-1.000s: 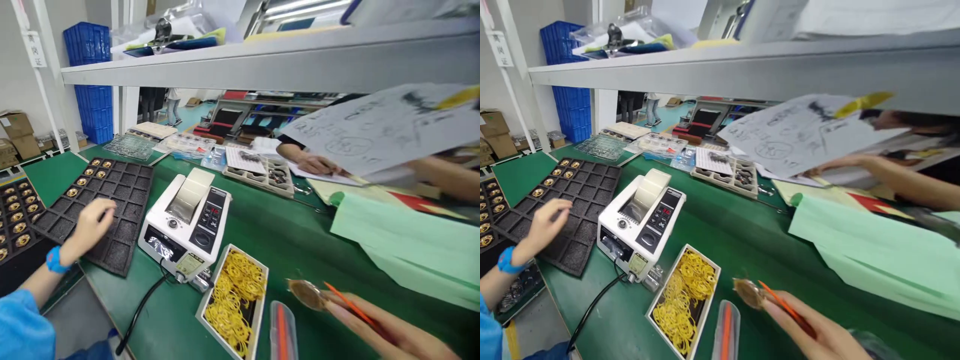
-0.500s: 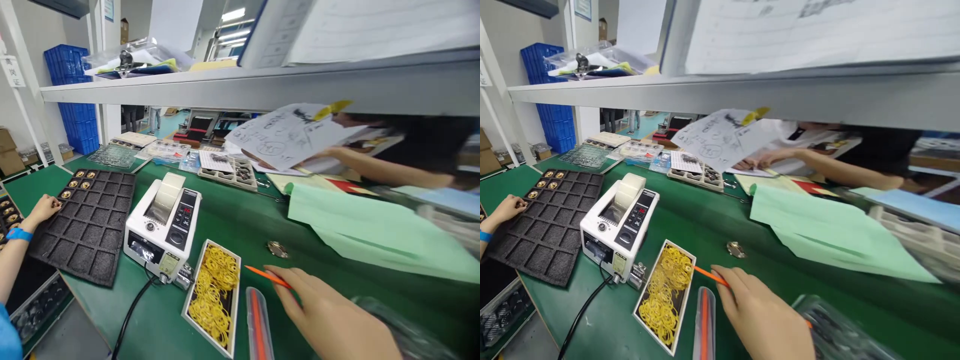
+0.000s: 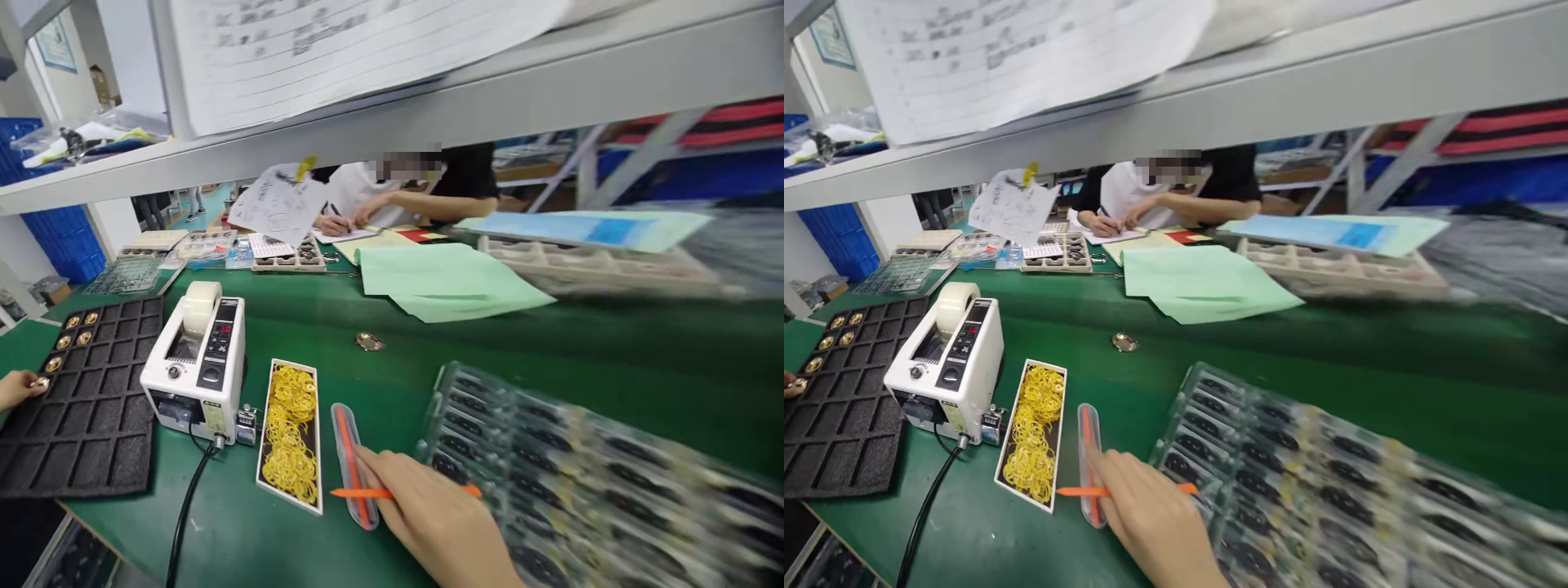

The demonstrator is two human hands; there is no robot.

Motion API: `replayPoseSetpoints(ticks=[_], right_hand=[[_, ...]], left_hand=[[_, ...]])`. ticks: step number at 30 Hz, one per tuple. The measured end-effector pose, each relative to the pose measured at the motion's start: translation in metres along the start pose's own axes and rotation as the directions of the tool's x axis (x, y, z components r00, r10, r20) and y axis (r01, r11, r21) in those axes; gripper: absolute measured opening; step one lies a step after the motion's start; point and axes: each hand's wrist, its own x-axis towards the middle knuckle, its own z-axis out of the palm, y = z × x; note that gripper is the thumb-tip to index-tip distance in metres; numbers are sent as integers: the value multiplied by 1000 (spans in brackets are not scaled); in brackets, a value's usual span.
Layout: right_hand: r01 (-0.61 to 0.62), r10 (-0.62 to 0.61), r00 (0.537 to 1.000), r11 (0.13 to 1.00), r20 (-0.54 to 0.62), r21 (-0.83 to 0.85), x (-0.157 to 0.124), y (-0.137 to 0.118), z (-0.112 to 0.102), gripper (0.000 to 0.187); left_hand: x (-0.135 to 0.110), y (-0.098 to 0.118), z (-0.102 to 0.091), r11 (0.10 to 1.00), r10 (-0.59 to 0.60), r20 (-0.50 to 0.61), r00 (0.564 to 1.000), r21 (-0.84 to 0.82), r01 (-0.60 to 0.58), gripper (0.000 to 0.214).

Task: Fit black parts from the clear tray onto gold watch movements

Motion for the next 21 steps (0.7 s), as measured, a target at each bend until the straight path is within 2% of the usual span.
replayPoseSetpoints(ticks=[3, 6, 7, 8, 9, 10, 12, 13, 14, 15, 16, 17, 18, 19, 20, 21], right_hand=[[-43, 50, 996, 993, -69, 110, 5, -9, 0, 28], [-126, 170, 978, 943, -120, 307, 4, -16, 0, 28], [-151, 216, 968, 911, -131, 383, 3, -19, 0, 27], [-169, 260, 956, 871, -140, 460, 4, -22, 0, 26], [-184, 302, 943, 823, -139, 538, 6, -26, 0, 26], [-203, 348, 929, 763, -125, 614, 8, -31, -1, 25], [-262, 455, 889, 597, -50, 758, 17, -40, -7, 28], [-304, 513, 859, 490, 12, 817, 21, -43, -10, 32], [-346, 565, 821, 375, 83, 860, 26, -46, -14, 37], [-381, 606, 780, 264, 155, 886, 29, -48, -18, 42], [-407, 637, 740, 171, 215, 897, 32, -49, -21, 46], [-431, 659, 704, 101, 264, 897, 34, -50, -24, 49], [-450, 679, 672, 56, 296, 891, 35, -50, -27, 50], [-463, 697, 646, 33, 311, 886, 34, -50, -29, 51], [-467, 713, 629, 26, 311, 884, 33, -50, -31, 51], [-464, 720, 625, 35, 300, 885, 32, -51, -32, 50]], left_hand=[[2, 27, -14, 995, 38, -23, 999, 93, -36, 34], [-11, 71, -21, 988, 100, -36, 994, 118, -95, 27], [-23, 89, -20, 986, 149, -15, 989, 84, -147, 21], [-40, 107, -18, 971, 237, 34, 971, -43, -236, 18], [-61, 126, -15, 928, 350, 106, 931, -171, -330, 19], [-83, 145, -11, 850, 502, 183, 845, -288, -442, 21], [-128, 180, 0, 641, 757, 270, 595, -485, -595, 18], [-147, 197, 7, 514, 855, 305, 420, -606, -607, 19], [-162, 213, 17, 415, 910, 335, 244, -721, -556, 22], [-172, 228, 28, 388, 920, 368, 138, -794, -469, 25], [-178, 241, 41, 405, 914, 386, 125, -845, -350, 28], [-180, 252, 56, 424, 898, 385, 211, -887, -185, 27], [-179, 261, 72, 439, 847, 418, 329, -898, 12, 27], [-177, 269, 87, 437, 782, 483, 395, -876, 205, 30], [-173, 274, 102, 398, 722, 526, 449, -847, 352, 35], [-169, 277, 115, 356, 666, 572, 480, -808, 468, 40]])
